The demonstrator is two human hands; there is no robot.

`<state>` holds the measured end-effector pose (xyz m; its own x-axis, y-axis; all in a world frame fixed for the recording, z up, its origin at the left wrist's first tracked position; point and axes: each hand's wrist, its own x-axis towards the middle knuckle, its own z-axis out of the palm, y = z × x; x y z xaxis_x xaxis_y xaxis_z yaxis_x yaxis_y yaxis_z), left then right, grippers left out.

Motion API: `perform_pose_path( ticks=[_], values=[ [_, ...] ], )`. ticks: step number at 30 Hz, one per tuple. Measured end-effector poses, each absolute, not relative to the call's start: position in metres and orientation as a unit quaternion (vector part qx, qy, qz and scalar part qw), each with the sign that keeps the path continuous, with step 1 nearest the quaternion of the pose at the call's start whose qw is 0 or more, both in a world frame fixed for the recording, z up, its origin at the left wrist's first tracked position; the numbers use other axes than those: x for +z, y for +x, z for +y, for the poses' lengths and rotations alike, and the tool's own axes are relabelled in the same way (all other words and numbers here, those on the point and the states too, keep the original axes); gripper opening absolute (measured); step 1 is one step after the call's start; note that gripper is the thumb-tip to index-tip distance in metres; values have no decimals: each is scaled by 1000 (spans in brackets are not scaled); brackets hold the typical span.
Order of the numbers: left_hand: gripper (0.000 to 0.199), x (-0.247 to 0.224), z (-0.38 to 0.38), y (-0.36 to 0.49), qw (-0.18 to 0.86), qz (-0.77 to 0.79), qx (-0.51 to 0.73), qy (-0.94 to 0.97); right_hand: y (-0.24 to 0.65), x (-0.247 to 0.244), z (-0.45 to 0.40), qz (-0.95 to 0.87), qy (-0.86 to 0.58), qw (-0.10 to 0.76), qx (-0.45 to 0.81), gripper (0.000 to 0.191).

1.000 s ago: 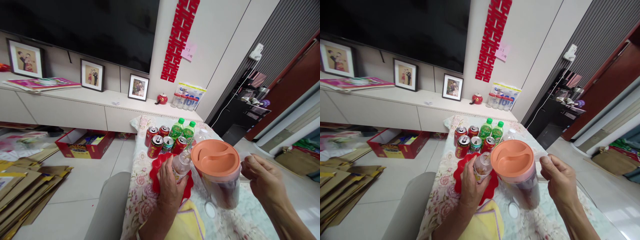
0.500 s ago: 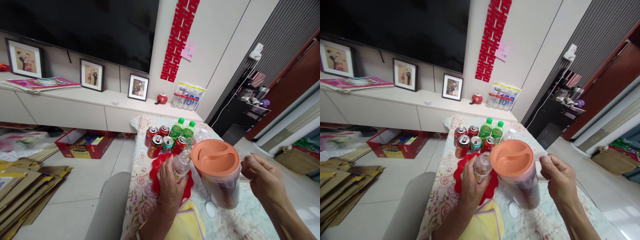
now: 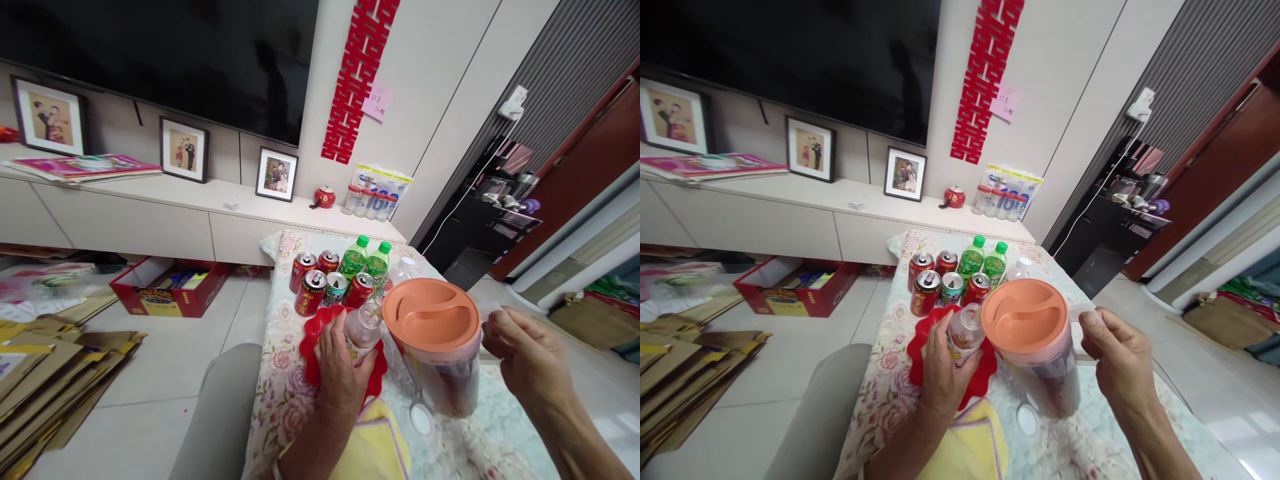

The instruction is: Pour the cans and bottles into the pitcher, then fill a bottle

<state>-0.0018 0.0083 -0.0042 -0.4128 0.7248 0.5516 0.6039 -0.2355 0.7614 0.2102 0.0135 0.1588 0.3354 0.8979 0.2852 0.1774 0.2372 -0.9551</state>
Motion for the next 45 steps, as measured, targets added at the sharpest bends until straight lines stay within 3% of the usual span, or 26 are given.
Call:
perform_pose_path(
  ticks=[45],
  values=[
    [75,-2,7,-3,49,610,571,547,207,162,14,-494,-547,606,300,66]
  ],
)
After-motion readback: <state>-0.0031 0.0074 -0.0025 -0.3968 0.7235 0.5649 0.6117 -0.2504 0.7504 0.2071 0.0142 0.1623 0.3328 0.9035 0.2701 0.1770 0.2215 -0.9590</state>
